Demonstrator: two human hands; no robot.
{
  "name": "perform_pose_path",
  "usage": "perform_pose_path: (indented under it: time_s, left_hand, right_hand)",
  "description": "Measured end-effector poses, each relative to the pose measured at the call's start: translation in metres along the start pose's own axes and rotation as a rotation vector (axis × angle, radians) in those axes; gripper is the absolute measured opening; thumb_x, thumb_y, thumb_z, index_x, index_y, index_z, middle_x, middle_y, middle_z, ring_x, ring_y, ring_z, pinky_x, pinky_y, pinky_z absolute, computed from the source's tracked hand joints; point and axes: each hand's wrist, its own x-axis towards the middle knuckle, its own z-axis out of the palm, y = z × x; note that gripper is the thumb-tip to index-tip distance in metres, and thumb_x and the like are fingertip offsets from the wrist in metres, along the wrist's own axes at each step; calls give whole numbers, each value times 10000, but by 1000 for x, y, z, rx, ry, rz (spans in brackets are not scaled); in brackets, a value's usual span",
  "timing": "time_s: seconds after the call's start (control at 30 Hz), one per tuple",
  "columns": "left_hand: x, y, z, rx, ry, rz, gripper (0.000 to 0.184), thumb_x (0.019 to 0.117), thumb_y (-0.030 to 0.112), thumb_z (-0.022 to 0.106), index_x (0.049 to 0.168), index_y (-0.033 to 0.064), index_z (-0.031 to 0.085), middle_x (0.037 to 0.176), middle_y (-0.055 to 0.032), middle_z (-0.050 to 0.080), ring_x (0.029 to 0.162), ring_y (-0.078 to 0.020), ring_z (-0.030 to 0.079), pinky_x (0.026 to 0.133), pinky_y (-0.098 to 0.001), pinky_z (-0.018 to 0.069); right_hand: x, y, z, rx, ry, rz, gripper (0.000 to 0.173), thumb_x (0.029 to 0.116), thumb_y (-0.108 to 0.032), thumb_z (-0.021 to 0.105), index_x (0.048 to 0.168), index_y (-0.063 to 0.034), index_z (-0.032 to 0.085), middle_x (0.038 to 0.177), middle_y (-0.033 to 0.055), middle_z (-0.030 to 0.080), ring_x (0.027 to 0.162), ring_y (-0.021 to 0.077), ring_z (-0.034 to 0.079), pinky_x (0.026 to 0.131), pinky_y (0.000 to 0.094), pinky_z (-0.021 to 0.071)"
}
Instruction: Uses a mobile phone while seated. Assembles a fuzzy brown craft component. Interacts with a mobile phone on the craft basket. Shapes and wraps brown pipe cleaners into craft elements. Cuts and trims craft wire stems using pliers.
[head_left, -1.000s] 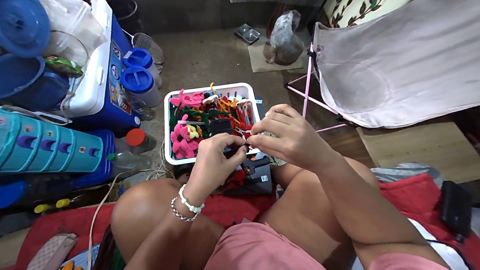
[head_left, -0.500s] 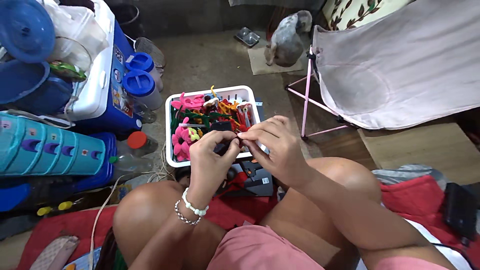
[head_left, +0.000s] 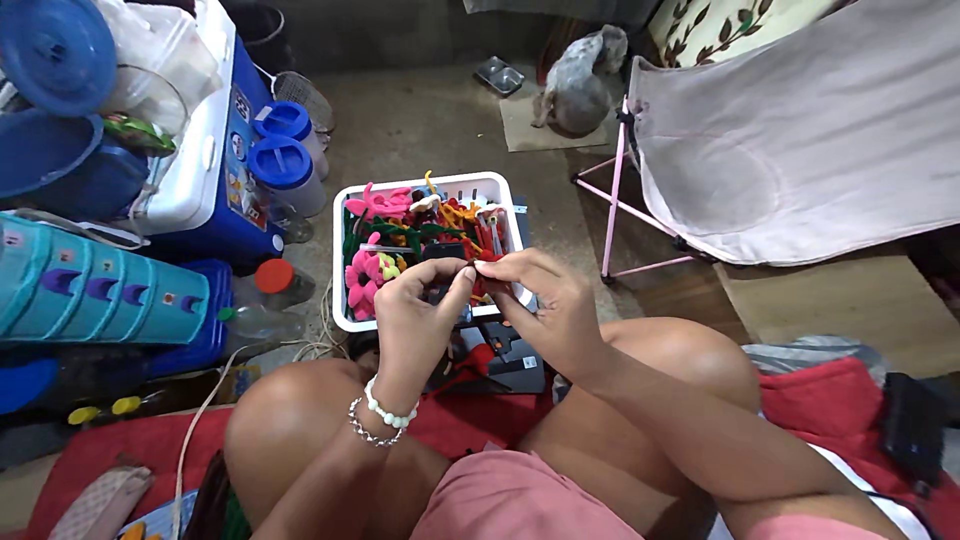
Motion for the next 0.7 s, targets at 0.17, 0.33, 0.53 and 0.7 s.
perform_pose_path:
  time_s: [0.17, 0.33, 0.53, 0.7]
  left_hand:
    - [0, 5, -3, -69, -36, -41, 61, 920, 103, 733, 963, 84, 772, 837, 35, 750, 700, -23, 697, 638, -200, 599]
    - [-1, 7, -5, -90, -78, -50, 54, 909, 92, 736, 949, 89, 771, 833, 35, 745, 722, -29, 700, 660, -206, 602]
    - [-2, 2, -3, -88, -46, -29, 51, 899, 82, 731, 934, 85, 768, 838, 33, 745, 727, -32, 699, 665, -212, 602]
    - [3, 3, -1, -179, -105, -171, 62, 982, 99, 644, 997, 87, 703, 839, 14, 702, 680, -63, 657, 615, -229, 564]
  right_hand:
    - [1, 2, 0, -3, 46, -60, 150, 910, -89, 751, 1052, -57, 790, 993, 32, 748, 975, 102, 686, 974, 346, 525]
    - [0, 4, 1, 65, 65, -35, 114, 895, -85, 770, 1001, -43, 785, 962, 40, 740, 953, 100, 689, 879, 269, 576]
    - [-1, 6, 4, 69, 59, -52, 100, 882, -41, 764, 978, -29, 787, 957, 59, 737, 957, 105, 695, 855, 248, 587]
    - [3, 6, 4, 18, 18, -63, 160, 919, -109, 754, 1060, -38, 777, 1025, 67, 739, 1034, 134, 687, 914, 276, 571]
